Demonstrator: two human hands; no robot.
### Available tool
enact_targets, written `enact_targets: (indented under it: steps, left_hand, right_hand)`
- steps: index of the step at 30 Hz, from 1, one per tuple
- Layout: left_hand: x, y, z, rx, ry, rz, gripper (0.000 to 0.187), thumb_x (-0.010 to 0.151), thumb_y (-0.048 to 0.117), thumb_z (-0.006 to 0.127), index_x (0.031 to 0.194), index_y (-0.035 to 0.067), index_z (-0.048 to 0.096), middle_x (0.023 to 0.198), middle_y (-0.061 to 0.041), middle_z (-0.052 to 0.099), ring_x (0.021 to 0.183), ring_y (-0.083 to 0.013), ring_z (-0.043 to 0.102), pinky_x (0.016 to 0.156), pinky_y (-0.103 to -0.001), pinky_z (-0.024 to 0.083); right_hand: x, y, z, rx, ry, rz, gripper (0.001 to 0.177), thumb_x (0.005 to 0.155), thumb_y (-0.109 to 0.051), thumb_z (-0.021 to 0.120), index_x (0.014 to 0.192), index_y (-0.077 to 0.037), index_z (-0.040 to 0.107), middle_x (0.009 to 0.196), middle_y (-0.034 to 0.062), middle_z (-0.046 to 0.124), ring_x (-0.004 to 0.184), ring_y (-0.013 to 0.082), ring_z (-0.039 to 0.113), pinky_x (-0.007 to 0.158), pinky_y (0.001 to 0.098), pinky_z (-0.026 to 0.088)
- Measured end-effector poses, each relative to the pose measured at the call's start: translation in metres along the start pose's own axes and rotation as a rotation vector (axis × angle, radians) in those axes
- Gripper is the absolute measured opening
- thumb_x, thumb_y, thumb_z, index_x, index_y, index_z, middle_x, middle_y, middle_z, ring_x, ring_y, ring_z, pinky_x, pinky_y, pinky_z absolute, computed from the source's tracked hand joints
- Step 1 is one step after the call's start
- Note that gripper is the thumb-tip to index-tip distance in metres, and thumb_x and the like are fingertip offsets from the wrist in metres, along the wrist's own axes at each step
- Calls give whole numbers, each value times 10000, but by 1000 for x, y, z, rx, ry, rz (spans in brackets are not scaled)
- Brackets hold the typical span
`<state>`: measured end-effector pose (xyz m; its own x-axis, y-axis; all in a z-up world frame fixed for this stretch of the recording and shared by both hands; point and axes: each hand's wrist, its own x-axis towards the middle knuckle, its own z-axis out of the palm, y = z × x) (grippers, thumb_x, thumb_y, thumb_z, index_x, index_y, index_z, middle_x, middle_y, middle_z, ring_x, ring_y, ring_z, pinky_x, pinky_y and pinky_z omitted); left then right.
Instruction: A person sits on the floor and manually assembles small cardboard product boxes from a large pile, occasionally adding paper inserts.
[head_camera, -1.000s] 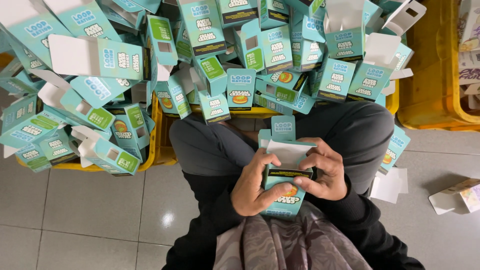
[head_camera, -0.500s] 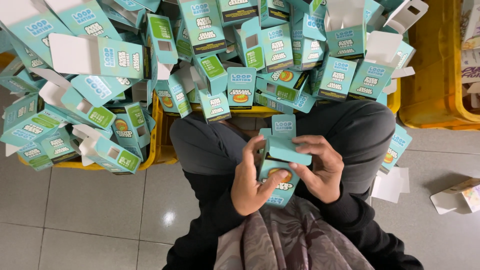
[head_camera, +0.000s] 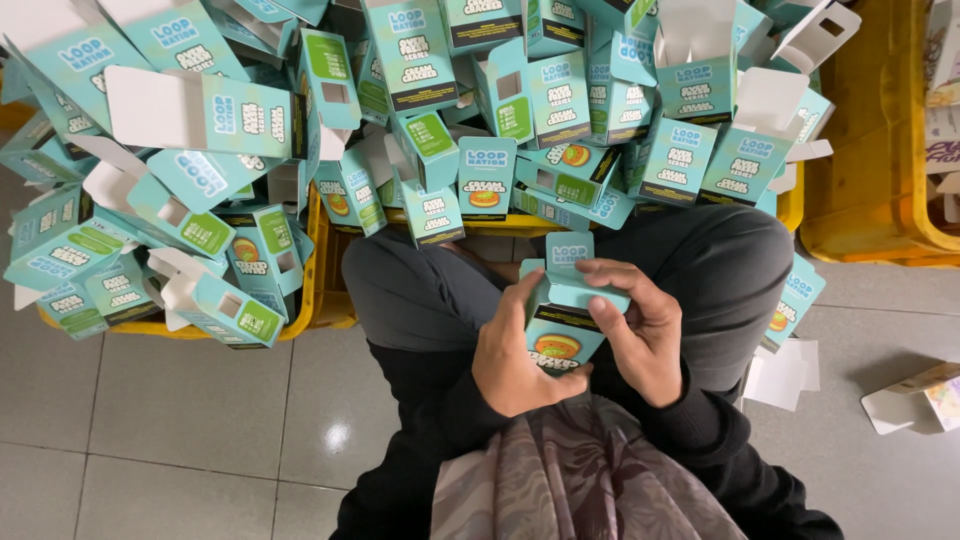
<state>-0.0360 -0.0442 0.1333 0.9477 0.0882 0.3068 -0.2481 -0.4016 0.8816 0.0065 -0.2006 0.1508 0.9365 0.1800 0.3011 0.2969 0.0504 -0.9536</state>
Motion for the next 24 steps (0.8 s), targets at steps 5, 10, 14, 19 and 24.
enact_targets:
  steps: [5,10,14,19,24]
  left_hand:
    - [1,4,1,3,42,21,1096,480,338,849,1458,16,475,1107,-178,654,907,-466,731,733,-507,608]
    - [5,8,-6,-18,49,44,1153,475,291,840,1502,-18,414,1102,-234,642,899,-519,712,718,-552,595]
    - [3,3,-3,-32,61,54,1199,484,309,846,1526,-42,368,1134,-251,649,916,-520,713,752,-538,590]
    - [7,9,-8,-52,31,52,1226,487,272,839,1549,-57,323,1163,-295,649,931,-556,701,755,-575,584]
    - [13,19,-10,-4,6,75,1196,483,256,833,1543,-36,362,1169,-287,660,918,-530,712,741,-556,595]
  right_hand:
    - [4,-10,2,-14,-11,30,160,935,-1,687,1069,67,741,1104,253,722,1115,302,679,895,415,533]
    - [4,-11,-5,-42,-87,7,206,956,-20,652,1113,50,767,1119,266,724,1091,332,696,864,433,559]
    - [2,-10,-9,-106,-137,-50,247,936,-78,675,1139,21,774,1170,263,723,1097,367,715,866,452,566]
    - [6,-7,-8,-207,-185,-169,444,815,-199,840,1201,4,758,1252,261,698,1137,392,708,903,462,562]
    - [14,-5,-3,-186,-216,-250,400,841,-111,809,1210,30,743,1197,249,713,1129,455,704,894,516,560]
